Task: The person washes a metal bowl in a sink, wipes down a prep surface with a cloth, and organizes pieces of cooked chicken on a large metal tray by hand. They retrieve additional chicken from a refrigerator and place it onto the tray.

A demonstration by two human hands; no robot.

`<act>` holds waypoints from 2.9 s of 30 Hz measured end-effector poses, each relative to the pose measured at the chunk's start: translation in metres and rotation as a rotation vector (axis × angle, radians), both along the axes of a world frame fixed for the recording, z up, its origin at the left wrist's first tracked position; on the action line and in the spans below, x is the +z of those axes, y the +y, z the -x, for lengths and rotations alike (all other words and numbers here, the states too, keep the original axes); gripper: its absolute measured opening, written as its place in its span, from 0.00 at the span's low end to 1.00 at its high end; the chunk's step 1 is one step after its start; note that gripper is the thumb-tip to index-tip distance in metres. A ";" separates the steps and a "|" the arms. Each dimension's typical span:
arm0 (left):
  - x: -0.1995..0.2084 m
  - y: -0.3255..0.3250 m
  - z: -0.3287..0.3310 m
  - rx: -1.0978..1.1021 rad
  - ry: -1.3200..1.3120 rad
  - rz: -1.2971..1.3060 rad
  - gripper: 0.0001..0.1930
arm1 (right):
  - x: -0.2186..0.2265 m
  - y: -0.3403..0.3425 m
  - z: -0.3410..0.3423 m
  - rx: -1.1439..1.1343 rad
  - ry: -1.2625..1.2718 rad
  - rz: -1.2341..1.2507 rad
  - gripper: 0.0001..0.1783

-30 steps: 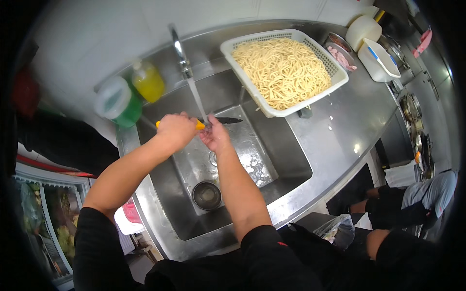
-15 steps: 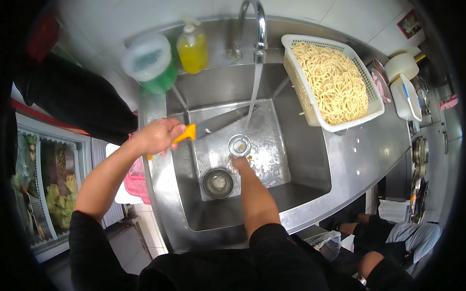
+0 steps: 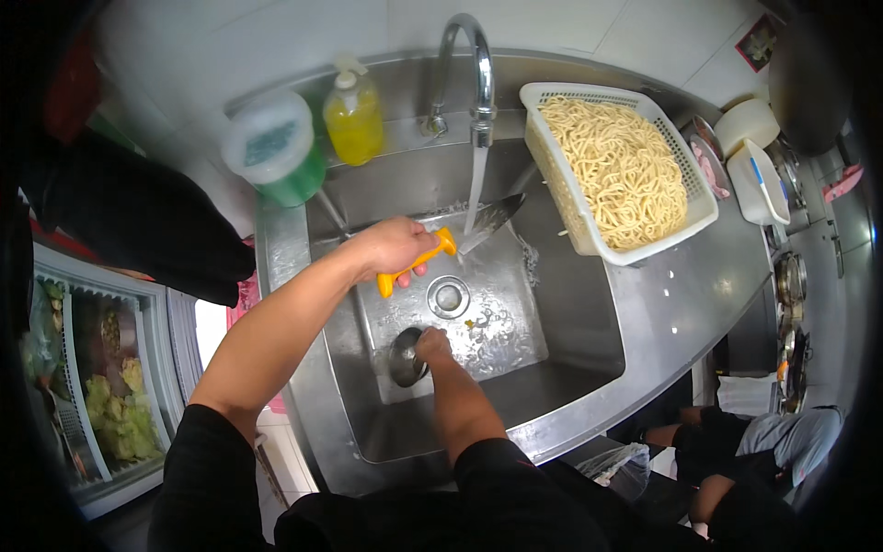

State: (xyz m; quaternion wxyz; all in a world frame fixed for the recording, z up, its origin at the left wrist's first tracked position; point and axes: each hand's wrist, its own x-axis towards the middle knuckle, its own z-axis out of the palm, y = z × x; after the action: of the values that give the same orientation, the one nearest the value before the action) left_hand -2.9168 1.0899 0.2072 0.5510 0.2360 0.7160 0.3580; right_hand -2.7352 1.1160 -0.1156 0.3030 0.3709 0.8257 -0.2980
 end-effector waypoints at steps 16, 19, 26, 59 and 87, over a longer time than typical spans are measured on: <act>0.069 -0.084 0.018 -0.212 1.175 0.333 0.15 | 0.194 0.175 0.068 -0.174 0.562 0.222 0.17; 0.077 -0.089 0.019 -0.214 1.151 0.359 0.14 | 0.227 0.164 0.078 0.091 0.800 -0.065 0.19; 0.077 -0.100 0.013 -0.213 1.167 0.339 0.14 | 0.283 0.146 0.100 0.408 0.395 -0.382 0.16; 0.055 -0.145 -0.023 -0.540 0.988 0.195 0.16 | 0.272 0.220 0.225 -0.017 1.006 0.189 0.11; 0.256 -0.120 -0.082 -0.893 1.388 0.269 0.24 | 0.297 0.008 -0.222 -1.144 1.178 -0.380 0.08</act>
State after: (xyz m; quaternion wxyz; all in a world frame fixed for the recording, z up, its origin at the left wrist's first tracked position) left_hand -2.8347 0.9703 0.4631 0.0983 0.5965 0.7685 -0.2094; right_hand -2.5132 1.1237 0.1815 -0.4426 0.5607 0.5696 -0.4065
